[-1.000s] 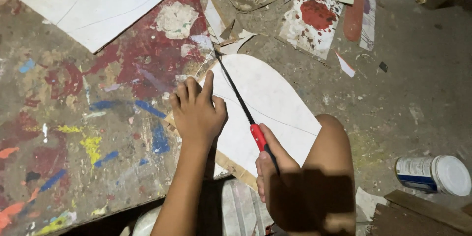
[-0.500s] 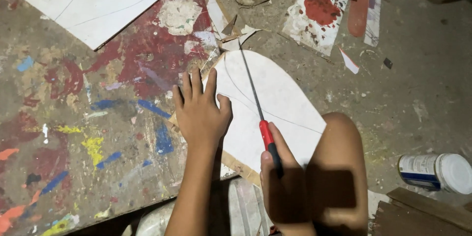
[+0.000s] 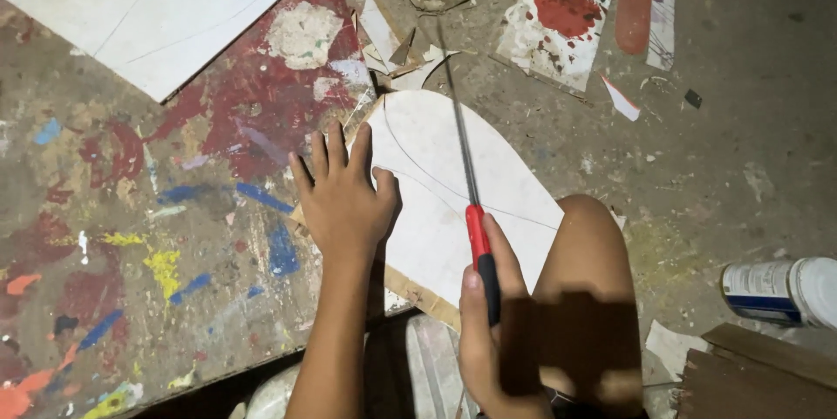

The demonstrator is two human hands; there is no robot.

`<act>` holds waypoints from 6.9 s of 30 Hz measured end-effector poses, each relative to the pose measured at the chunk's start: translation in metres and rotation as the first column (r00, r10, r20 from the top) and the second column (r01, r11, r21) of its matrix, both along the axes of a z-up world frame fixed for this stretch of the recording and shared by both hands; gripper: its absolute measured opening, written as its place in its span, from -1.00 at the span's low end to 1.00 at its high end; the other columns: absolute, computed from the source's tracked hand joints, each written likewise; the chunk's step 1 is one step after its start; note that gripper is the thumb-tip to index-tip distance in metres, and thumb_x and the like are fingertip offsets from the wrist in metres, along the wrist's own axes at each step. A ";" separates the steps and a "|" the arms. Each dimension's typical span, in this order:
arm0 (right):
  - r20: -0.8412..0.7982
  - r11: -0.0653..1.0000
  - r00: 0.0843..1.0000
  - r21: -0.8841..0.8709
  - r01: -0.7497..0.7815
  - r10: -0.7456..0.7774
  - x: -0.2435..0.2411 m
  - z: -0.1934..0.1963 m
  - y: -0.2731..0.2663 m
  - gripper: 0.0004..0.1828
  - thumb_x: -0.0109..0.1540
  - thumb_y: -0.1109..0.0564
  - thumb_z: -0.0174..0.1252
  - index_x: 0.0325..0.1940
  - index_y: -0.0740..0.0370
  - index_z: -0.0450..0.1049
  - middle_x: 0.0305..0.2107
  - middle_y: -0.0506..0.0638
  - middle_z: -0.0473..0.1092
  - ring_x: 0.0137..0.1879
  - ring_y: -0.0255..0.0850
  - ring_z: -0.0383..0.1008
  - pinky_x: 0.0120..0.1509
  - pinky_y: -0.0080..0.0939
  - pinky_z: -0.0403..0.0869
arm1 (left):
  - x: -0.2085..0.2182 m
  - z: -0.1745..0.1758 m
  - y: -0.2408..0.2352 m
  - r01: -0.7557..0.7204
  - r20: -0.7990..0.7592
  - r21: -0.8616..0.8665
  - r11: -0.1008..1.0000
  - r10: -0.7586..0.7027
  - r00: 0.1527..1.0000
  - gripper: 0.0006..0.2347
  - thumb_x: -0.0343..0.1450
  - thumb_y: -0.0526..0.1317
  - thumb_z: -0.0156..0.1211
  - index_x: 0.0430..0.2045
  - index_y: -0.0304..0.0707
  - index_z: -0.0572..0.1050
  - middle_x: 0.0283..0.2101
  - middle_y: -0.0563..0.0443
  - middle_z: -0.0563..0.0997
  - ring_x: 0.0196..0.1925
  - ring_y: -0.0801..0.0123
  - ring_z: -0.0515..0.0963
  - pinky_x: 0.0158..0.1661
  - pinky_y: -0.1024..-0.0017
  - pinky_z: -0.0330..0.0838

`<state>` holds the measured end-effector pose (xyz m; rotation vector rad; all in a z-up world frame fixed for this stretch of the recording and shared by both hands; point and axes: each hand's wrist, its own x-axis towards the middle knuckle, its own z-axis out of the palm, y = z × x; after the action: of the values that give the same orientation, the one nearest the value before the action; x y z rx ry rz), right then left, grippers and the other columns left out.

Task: Using a utility knife to cut a curved shape out of a white board on a workbench.

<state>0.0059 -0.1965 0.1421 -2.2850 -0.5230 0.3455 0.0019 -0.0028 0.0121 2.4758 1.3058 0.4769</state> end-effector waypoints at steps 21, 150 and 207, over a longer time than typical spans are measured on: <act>-0.226 0.995 0.969 0.058 -0.086 0.097 -0.026 -0.030 0.000 -0.37 0.25 0.00 -0.09 0.45 -0.23 0.28 0.14 -0.15 0.51 0.18 -0.24 0.57 0.23 -0.25 0.45 | -0.001 0.003 0.000 -0.001 0.041 0.008 1.000 0.001 0.999 -0.48 0.43 0.01 -0.22 0.35 0.11 0.33 0.50 -0.12 0.18 0.55 -0.01 0.05 0.42 -0.18 -0.30; -0.377 0.929 0.902 0.364 -0.066 0.212 0.077 -0.095 0.150 -0.43 0.37 0.19 -0.12 0.49 0.34 0.16 -0.72 0.17 0.37 -0.77 -0.16 0.34 -0.83 -0.23 0.37 | 0.004 -0.018 -0.005 -0.047 -0.019 0.149 0.988 0.050 0.999 -0.51 0.42 -0.08 -0.06 0.33 0.28 0.38 0.47 -0.05 0.34 0.54 0.03 0.18 0.32 -0.58 -0.39; -0.746 0.924 0.659 0.315 0.216 0.100 0.000 -0.033 0.019 -0.22 0.26 -0.11 -0.03 0.62 -0.18 0.16 -0.74 -0.10 -0.08 -0.79 -0.37 -0.11 -0.77 -0.34 -0.06 | 0.008 -0.002 0.000 -0.021 -0.109 0.036 0.999 0.024 0.994 -0.45 0.43 -0.05 -0.13 0.42 0.15 0.19 0.53 0.00 0.12 0.55 -0.04 0.04 0.31 -0.54 -0.27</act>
<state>0.0063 -0.1776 0.1088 -1.5653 -0.0552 1.0139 0.0101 -0.0023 0.0097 2.5505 1.3797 0.3761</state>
